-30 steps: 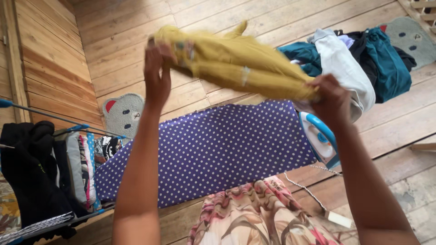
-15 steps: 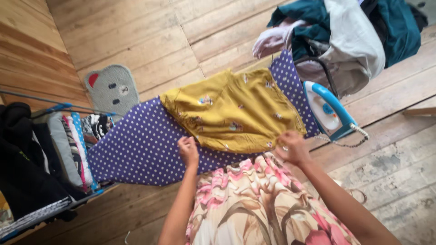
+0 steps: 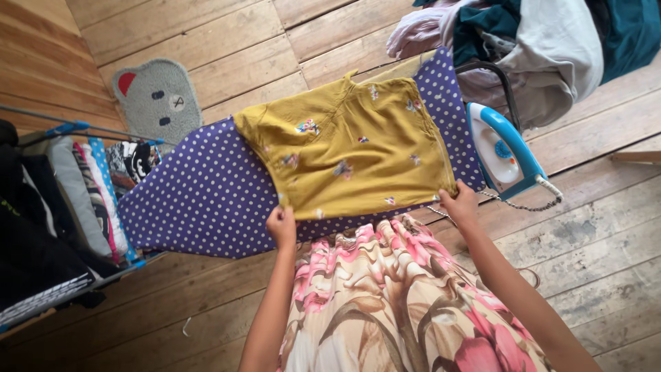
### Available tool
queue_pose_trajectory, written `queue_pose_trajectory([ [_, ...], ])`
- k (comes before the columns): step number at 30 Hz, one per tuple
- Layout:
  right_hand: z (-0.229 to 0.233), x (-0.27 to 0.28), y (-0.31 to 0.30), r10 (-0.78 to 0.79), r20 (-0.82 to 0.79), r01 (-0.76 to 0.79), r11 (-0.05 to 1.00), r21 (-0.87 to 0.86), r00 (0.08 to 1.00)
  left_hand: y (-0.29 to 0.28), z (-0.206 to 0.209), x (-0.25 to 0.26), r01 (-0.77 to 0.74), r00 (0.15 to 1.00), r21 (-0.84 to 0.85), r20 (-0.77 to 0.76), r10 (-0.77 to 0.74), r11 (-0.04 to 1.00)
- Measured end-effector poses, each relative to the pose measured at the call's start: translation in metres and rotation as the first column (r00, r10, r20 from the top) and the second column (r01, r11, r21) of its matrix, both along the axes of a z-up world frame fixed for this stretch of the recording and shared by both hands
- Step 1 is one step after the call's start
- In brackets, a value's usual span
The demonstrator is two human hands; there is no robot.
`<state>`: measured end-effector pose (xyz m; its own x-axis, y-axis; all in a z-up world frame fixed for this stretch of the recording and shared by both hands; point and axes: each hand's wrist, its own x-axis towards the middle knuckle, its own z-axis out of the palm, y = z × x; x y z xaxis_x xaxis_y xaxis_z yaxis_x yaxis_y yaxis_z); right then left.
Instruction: The person irons a yellow patterned shirt and matching shorts on a padded ironing board using a blue and white iron.
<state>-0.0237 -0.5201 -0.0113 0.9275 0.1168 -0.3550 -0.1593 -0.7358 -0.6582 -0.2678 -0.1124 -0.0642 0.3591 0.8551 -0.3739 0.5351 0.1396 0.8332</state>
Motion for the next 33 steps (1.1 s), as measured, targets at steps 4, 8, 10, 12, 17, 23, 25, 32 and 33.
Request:
queue_pose_trajectory([
  [4, 0.002, 0.003, -0.004, 0.158, -0.118, -0.174, 0.974, -0.145, 0.980, -0.001, -0.004, -0.034, 0.112, 0.962, 0.237, -0.271, -0.045, 0.965],
  [8, 0.002, 0.046, 0.019, 0.268, 0.000, -0.257, 0.925, -0.281, 0.963, 0.020, 0.003, -0.023, -0.088, 0.986, 0.011, -0.143, 0.088, 0.996],
  [10, -0.001, 0.084, 0.041, 0.265, 0.109, -0.240, 0.950, -0.201, 0.958, 0.039, 0.003, -0.006, -0.114, 0.979, -0.027, -0.171, 0.108, 0.993],
  [12, -0.004, 0.125, 0.075, 0.177, 0.134, -0.175, 0.984, -0.026, 0.975, 0.057, -0.002, 0.005, -0.096, 0.988, -0.408, 0.069, 0.136, 0.908],
  [17, -0.014, 0.210, 0.154, 0.103, 0.057, -0.108, 0.991, 0.075, 0.993, 0.082, -0.015, 0.046, 0.022, 0.993, -0.245, 0.119, 0.007, 0.969],
  [23, -0.031, 0.246, 0.167, 0.114, -0.053, -0.116, 0.993, -0.019, 0.992, 0.077, 0.001, 0.071, 0.099, 0.976, 0.128, -0.204, -0.072, 0.987],
  [25, -0.033, 0.260, 0.163, 0.225, 0.332, -0.189, 0.972, -0.136, 0.916, 0.073, 0.007, 0.079, 0.098, 0.966, 0.187, -0.254, -0.048, 0.977],
  [32, -0.017, 0.283, 0.198, 0.167, 0.553, -0.171, 0.984, -0.045, 0.816, 0.082, 0.012, 0.129, -0.042, 0.995, 0.477, -0.056, 0.077, 0.878],
  [33, -0.011, 0.279, 0.198, 0.192, 0.556, -0.207, 0.978, -0.037, 0.809, 0.083, 0.019, 0.133, -0.099, 0.978, 0.463, -0.119, 0.172, 0.881],
])
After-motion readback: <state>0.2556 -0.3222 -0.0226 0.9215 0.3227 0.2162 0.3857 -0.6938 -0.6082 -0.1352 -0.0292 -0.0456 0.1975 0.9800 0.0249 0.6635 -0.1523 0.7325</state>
